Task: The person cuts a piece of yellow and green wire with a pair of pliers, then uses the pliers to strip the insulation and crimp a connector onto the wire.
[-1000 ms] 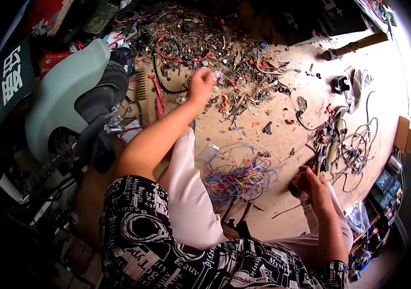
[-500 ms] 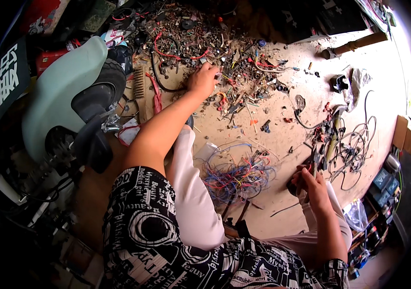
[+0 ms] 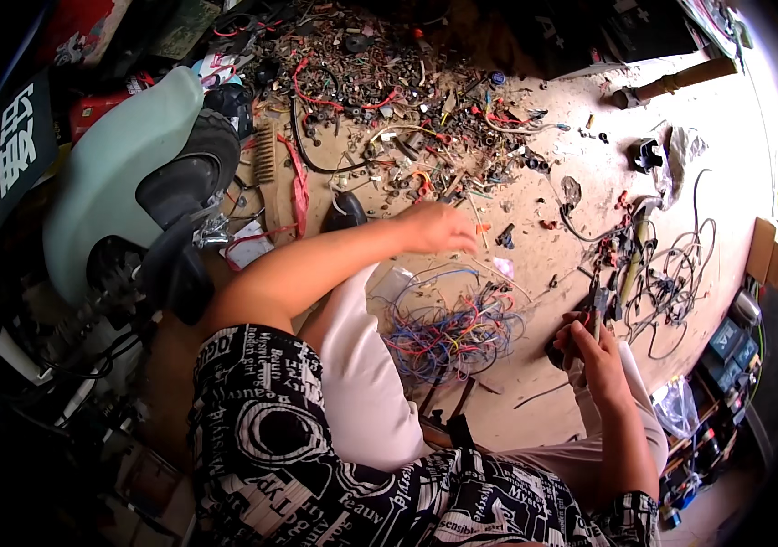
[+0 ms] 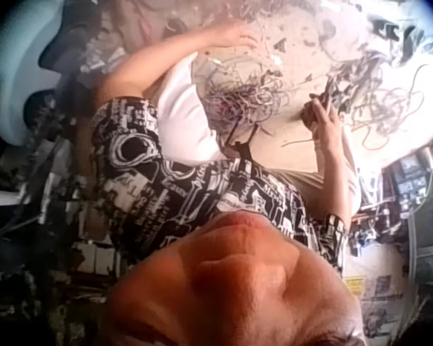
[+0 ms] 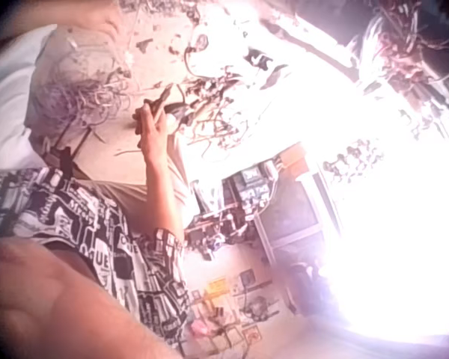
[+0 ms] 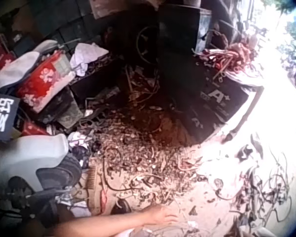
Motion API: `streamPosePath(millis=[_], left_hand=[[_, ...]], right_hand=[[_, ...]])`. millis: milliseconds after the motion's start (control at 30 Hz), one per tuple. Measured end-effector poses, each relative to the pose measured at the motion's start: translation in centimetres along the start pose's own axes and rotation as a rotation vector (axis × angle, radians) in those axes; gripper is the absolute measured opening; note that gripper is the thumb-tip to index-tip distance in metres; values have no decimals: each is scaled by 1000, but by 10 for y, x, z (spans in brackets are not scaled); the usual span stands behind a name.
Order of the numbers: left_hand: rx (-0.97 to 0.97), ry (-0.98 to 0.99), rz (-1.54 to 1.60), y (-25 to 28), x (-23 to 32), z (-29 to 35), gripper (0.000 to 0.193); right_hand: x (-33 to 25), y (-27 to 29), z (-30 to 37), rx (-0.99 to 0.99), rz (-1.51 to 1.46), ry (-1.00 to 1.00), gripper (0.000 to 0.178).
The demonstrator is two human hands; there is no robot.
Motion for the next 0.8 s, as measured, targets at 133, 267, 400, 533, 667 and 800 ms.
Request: streamPosePath(millis=[133,267,400,533,667,800], left_hand=[[480,288,-180,37,-77,0,16],[811,426,-269,86,-96,13,13],[744,485,-406,100,-99,7,12],[664,568,-530,97,-104,-6,12],[566,602,-609,102,-99,-7,9],[540,609,-306,112,-97,6,7]], right_hand=[[3,3,0,27,-4,-4,33],[3,2,1,45,71,6,33],[2,-1,0,22,131,11,32],[2,0,-1,37,181,8,33],[4,0,-4,37,206,24,35],[0,-8,-1,41,242,-18,36]])
Point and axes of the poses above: each hand's wrist, its own z-axis away from the middle knuckle, its own y-axis out of the back of the hand, x = y × z, the point moved 5 cm from there along -z, towards the middle knuckle, and after that the axes turned 2 degrees about -x, right-handed, at the moved point
